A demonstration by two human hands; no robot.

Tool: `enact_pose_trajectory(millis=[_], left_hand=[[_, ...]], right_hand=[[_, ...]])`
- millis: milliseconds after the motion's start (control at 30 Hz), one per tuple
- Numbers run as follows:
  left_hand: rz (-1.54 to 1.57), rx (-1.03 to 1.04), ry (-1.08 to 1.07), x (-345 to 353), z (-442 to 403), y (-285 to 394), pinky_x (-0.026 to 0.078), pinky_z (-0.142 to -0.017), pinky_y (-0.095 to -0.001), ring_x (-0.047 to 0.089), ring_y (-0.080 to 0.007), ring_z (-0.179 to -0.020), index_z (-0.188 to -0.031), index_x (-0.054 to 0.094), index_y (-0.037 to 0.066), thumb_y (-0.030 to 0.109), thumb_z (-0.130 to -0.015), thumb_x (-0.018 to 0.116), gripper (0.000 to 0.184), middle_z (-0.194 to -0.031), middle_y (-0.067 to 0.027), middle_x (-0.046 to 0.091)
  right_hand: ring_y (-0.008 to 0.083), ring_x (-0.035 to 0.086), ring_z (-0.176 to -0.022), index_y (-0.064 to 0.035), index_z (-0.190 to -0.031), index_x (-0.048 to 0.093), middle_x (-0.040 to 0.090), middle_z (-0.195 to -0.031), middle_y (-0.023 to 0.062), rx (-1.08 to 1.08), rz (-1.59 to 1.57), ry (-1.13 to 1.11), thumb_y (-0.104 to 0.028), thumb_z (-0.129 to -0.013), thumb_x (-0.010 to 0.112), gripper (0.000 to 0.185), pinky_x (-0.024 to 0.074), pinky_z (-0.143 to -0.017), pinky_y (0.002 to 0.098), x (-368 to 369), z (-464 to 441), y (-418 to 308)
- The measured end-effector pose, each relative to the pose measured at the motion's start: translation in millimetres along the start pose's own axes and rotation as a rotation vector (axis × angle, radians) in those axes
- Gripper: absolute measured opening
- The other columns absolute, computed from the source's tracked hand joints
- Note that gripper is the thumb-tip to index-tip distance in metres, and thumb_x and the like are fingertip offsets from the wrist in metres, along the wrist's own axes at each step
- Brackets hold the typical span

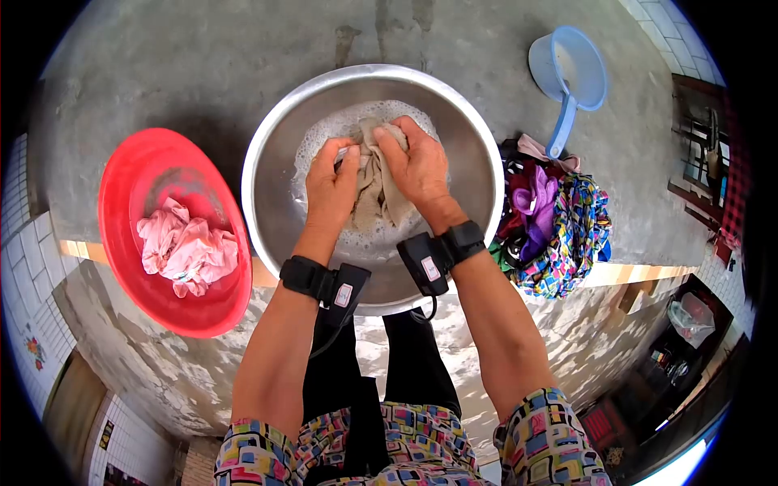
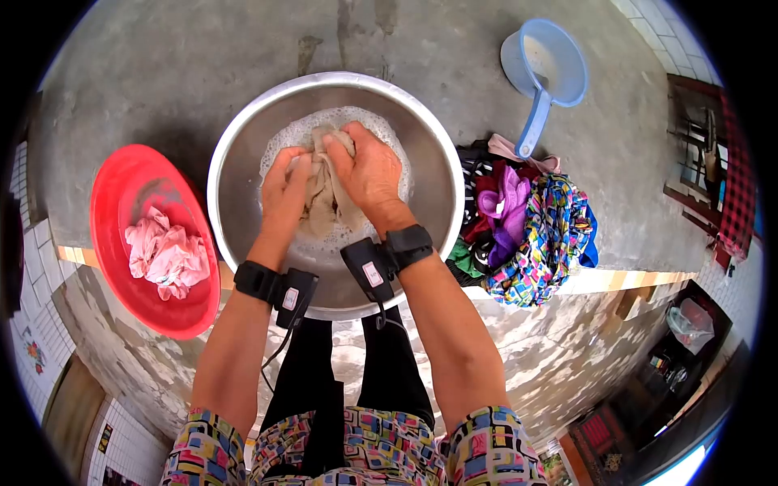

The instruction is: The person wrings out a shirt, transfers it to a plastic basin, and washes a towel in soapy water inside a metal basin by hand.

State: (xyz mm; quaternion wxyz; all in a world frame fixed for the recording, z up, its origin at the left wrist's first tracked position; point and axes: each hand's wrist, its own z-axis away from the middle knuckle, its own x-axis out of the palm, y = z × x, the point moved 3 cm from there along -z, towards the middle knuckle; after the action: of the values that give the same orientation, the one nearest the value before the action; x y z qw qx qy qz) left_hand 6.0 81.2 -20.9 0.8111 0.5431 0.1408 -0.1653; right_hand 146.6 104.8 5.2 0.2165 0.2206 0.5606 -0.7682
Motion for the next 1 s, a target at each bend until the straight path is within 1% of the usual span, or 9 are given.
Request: enact_pose_trajectory(millis=[67, 200, 333, 467, 667, 767, 833, 900, 1000], left_hand=[[0.368, -0.002, 0.053, -16.1, 23.6, 32.4, 0.042, -0.077, -0.0379, 0.055, -0.0288, -0.084, -0.105, 0.052, 0.008, 0.022, -0.082, 0.056, 0.027, -0.099, -0.0160, 0.055], [-0.378, 0.336, 0.242, -5.0, 39.9, -0.2, 0.040, -0.084, -0.0400, 0.042, -0.0316, -0.105, -0.121, 0.047, 0.010, 0.024, -0.079, 0.061, 0.046, -0.118, -0.0177, 0.042], [-0.610, 0.226, 0.146, 14.7, 27.1, -19.5, 0.041, -0.080, -0.0446, 0.040, -0.0375, -0.103, -0.124, 0.046, 0.017, 0.025, -0.080, 0.058, 0.046, -0.110, -0.0177, 0.042], [-0.651, 0.056, 0.110, 7.8, -8.5, -14.7, 0.042, -0.075, -0.0463, 0.049, -0.0375, -0.088, -0.107, 0.052, 0.012, 0.027, -0.081, 0.055, 0.030, -0.091, -0.0167, 0.052], [0.012, 0.045, 0.111, -3.7, 0.3, -6.1, 0.040, -0.073, -0.0420, 0.052, -0.0323, -0.082, -0.092, 0.055, 0.004, 0.029, -0.083, 0.054, 0.027, -0.084, -0.0150, 0.056], [0.300, 0.085, 0.080, -19.7, 28.8, 15.5, 0.040, -0.078, -0.0422, 0.049, -0.0328, -0.089, -0.101, 0.055, 0.004, 0.027, -0.081, 0.057, 0.030, -0.097, -0.0164, 0.052], [-0.259, 0.299, 0.274, -14.1, 42.7, 10.9, 0.039, -0.083, -0.0436, 0.043, -0.0340, -0.100, -0.113, 0.053, 0.010, 0.025, -0.079, 0.060, 0.037, -0.111, -0.0174, 0.045], [-0.436, 0.296, 0.208, 9.1, 43.2, -14.1, 0.039, -0.085, -0.0442, 0.040, -0.0351, -0.104, -0.117, 0.050, 0.014, 0.023, -0.078, 0.060, 0.042, -0.113, -0.0179, 0.042], [-0.634, 0.257, 0.158, 14.2, 30.7, -18.2, 0.042, -0.081, -0.0465, 0.041, -0.0355, -0.105, -0.116, 0.051, 0.020, 0.018, -0.075, 0.059, 0.043, -0.113, -0.0173, 0.042]], right_hand=[[0.0309, 0.057, -0.074, -0.0058, -0.083, 0.057, 0.060, -0.080, 0.0121, -0.027, -0.151, 0.016, -0.033, -0.079, 0.059, 0.027, 0.0448, -0.066, 0.0384, -19.4, 27.4, -8.7], [0.0305, 0.050, -0.090, -0.0116, -0.098, 0.056, 0.053, -0.098, 0.0126, -0.132, 0.089, 0.108, -0.031, -0.077, 0.061, 0.029, 0.0384, -0.079, 0.0404, -23.5, 57.4, -3.6], [0.0315, 0.040, -0.105, -0.0170, -0.114, 0.050, 0.047, -0.109, 0.0130, -0.297, 0.548, 0.194, -0.033, -0.077, 0.059, 0.041, 0.0271, -0.091, 0.0448, 32.8, 34.7, 25.7], [0.0316, 0.052, -0.084, -0.0141, -0.104, 0.053, 0.054, -0.099, 0.0132, -0.192, 0.551, 0.026, -0.033, -0.079, 0.056, 0.032, 0.0395, -0.076, 0.0417, 43.4, -14.3, 20.5], [0.0309, 0.055, -0.069, -0.0075, -0.085, 0.058, 0.057, -0.075, 0.0108, -0.080, -0.032, 0.051, -0.032, -0.079, 0.059, 0.025, 0.0439, -0.066, 0.0382, 5.2, -5.0, 2.3], [0.0293, 0.055, -0.078, -0.0088, -0.090, 0.060, 0.056, -0.086, 0.0108, -0.128, -0.134, 0.005, -0.031, -0.077, 0.063, 0.026, 0.0427, -0.066, 0.0387, -23.7, 44.1, -12.5], [0.0292, 0.053, -0.084, -0.0106, -0.096, 0.060, 0.055, -0.091, 0.0105, -0.093, -0.180, -0.055, -0.030, -0.076, 0.063, 0.028, 0.0412, -0.069, 0.0408, -19.1, 56.4, -6.5], [0.0293, 0.047, -0.097, -0.0161, -0.108, 0.056, 0.051, -0.099, 0.0096, -0.227, 0.355, 0.265, -0.031, -0.078, 0.060, 0.034, 0.0354, -0.079, 0.0441, 1.7, 61.0, 11.9], [0.0295, 0.040, -0.104, -0.0183, -0.112, 0.052, 0.048, -0.106, 0.0096, -0.182, 0.578, 0.083, -0.033, -0.079, 0.056, 0.036, 0.0295, -0.086, 0.0446, 44.6, 34.8, 16.1]])
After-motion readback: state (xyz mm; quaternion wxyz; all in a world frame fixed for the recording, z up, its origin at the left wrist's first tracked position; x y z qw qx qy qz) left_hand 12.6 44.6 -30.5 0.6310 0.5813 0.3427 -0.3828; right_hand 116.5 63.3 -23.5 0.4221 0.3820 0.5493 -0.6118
